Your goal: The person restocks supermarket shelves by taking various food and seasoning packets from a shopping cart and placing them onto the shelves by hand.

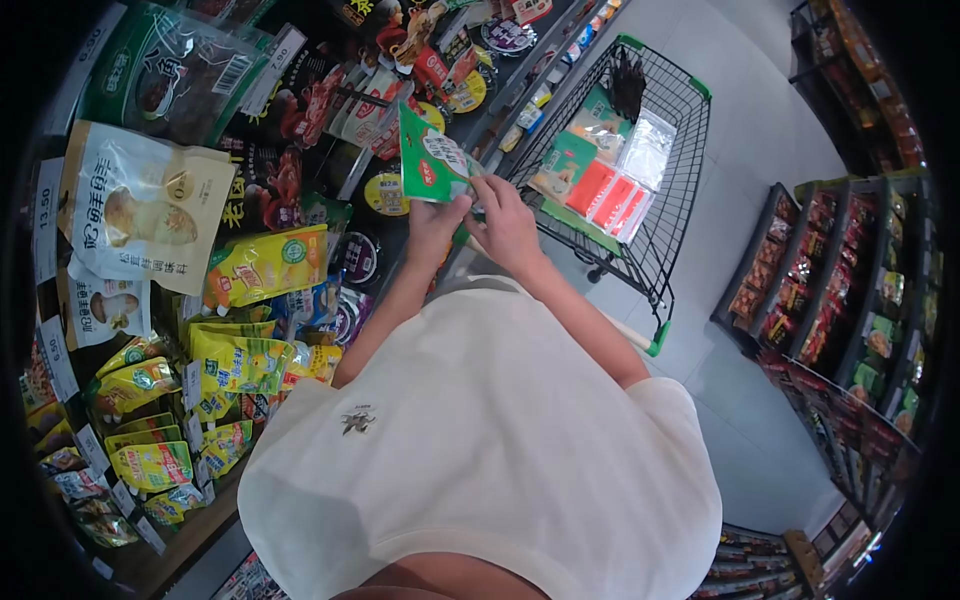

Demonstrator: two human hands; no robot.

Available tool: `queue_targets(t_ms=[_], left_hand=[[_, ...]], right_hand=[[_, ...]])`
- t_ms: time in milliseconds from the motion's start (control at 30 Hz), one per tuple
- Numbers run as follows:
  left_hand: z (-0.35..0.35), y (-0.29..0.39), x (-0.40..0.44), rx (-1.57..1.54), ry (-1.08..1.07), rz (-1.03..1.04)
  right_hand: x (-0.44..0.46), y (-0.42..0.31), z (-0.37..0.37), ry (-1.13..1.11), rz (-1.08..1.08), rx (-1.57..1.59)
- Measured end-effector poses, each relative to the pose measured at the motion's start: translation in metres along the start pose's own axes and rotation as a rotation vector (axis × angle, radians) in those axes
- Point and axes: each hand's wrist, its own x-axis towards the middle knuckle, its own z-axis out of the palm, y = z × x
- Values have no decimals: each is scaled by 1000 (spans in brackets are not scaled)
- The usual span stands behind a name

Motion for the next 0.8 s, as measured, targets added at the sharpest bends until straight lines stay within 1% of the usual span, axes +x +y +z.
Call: queue_targets(t_ms=[67, 100, 167, 200, 233, 267, 333, 367, 467, 500, 600, 633, 733, 800], left_hand=[[0, -1, -2, 68, 2, -10], [6, 2, -2, 159, 61, 103], [6, 8, 2, 159, 219, 52], [8, 13, 5, 158, 294, 25], [10, 22, 5, 138, 319, -71], [4, 20, 7, 212, 294, -5], [-11, 20, 11, 359, 247, 127], [-19, 22, 6, 362, 242, 89], [-54, 19, -7, 501, 185, 126], [-51, 31, -15, 426, 245, 61], [-86, 21, -39, 490, 264, 31], [-96, 19, -47, 447, 284, -15], [-108, 22, -74, 393, 349, -66], [-131, 9, -90, 390, 365, -84]], right_hand=[[-2, -1, 7, -13, -23, -10], [-1, -1, 9, -20, -36, -12], [0, -3, 13, -27, -54, -21], [1, -4, 13, -69, -39, -3], [2, -6, 13, -111, -22, 13], [2, -7, 14, -153, -5, 31], [3, -8, 16, -195, -57, 116], [3, -7, 17, -218, -86, 160], [-5, -1, 25, -256, -80, 224], [-7, -2, 27, -290, 5, 270], [-6, -3, 37, -270, 25, 280], [-3, -4, 39, -303, 32, 301], [3, -13, 49, -413, 63, 357], [5, -20, 56, -502, 76, 397]])
